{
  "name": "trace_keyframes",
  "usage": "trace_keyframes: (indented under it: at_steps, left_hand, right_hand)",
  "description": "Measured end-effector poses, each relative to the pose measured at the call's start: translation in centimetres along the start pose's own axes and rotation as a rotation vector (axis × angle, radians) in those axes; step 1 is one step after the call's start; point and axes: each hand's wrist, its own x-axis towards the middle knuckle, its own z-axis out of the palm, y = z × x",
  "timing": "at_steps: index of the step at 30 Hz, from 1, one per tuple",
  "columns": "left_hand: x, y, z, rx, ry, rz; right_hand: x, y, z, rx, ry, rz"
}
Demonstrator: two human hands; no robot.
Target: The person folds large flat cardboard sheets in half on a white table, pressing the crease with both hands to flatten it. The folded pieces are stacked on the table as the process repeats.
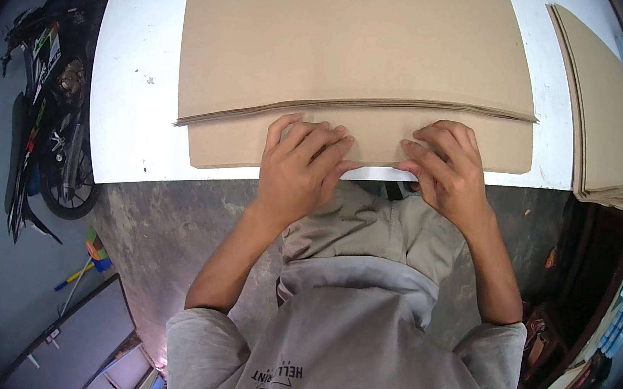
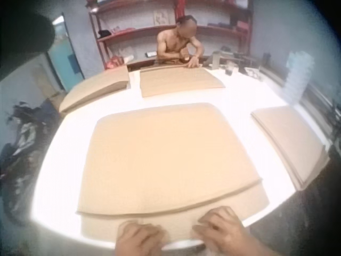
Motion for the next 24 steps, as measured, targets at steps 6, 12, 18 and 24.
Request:
trace_keyframes:
  at_steps: [6, 12, 18, 24]
  left_hand:
    - [1.2, -0.3, -1.1, -0.076, -0.074, 0.000]
    - [1.1, -0.2, -1.0, -0.021, -0.081, 0.027]
    - [1.1, -0.1, -0.9, 0.041, -0.084, 0.067]
    - [1.8, -0.2, -1.3, 0.029, -0.109, 0.101]
  right_hand:
    - [0.2, 0.4, 0.1, -0.018, -0.017, -0.068]
    - [-0.2, 0.2, 0.4, -0.130, -0.013, -0.106]
    - [-0.4, 0.5, 0.8, -0.274, -0.014, -0.240]
    - [-0.7, 1.3, 0.8, -0.439, -0.080, -0.436]
